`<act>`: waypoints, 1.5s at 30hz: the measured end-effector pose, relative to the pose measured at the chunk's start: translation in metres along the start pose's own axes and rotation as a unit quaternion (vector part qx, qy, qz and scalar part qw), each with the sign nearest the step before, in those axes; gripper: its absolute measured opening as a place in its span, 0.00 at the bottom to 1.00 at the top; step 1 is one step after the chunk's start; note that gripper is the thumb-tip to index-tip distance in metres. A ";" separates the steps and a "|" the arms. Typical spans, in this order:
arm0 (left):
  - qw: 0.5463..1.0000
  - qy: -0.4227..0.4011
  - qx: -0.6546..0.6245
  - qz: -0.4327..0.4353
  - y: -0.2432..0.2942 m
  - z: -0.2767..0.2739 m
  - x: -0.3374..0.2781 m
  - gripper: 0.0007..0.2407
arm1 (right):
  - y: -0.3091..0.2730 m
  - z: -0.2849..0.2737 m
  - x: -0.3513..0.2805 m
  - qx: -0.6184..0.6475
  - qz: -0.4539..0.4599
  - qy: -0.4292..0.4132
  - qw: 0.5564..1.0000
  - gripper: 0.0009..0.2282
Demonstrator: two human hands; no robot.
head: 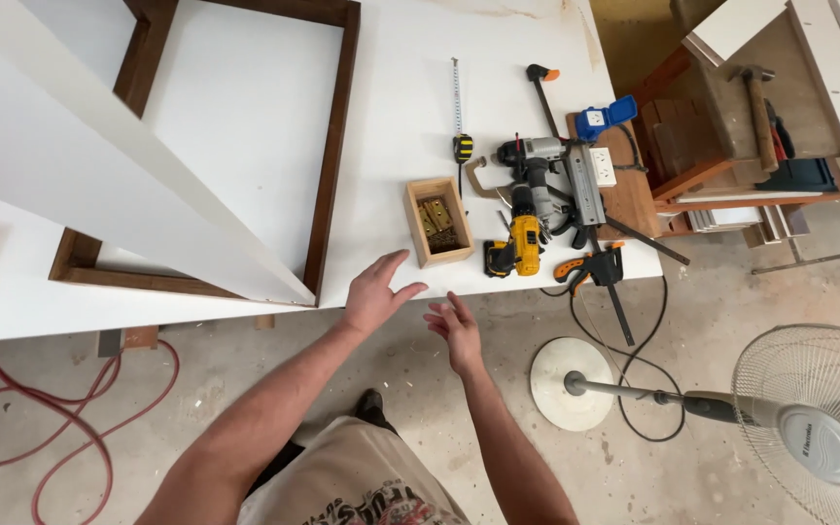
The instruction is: Assembling a wooden furniture frame using a power drill to drive screws into pocket holes and inspecting the components.
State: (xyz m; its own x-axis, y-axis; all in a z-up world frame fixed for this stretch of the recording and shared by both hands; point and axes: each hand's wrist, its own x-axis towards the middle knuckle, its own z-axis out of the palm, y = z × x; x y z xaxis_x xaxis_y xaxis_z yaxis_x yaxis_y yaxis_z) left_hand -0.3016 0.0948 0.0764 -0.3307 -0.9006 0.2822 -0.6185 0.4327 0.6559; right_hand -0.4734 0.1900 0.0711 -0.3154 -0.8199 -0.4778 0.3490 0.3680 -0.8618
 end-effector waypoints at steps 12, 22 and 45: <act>0.995 0.031 -0.078 0.048 0.001 -0.154 -0.146 0.21 | 0.034 0.099 -0.068 0.032 0.196 -0.602 0.773 0.47; 0.964 -0.002 0.070 -0.256 -0.174 -0.304 -0.236 0.27 | 0.071 0.279 -0.126 -0.140 0.160 -0.486 0.848 0.32; 0.847 0.063 0.360 -0.387 -0.705 -0.546 -0.356 0.09 | 0.147 0.422 -0.245 -0.185 0.189 -0.139 0.954 0.16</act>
State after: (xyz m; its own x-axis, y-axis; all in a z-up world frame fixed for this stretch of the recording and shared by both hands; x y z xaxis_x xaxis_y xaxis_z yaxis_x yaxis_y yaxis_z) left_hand 0.6416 0.0873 -0.1044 0.4227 -0.9039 0.0646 -0.9044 -0.4162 0.0943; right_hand 0.0273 0.2599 0.1328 0.0360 -0.6638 -0.7470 0.0406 0.7479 -0.6626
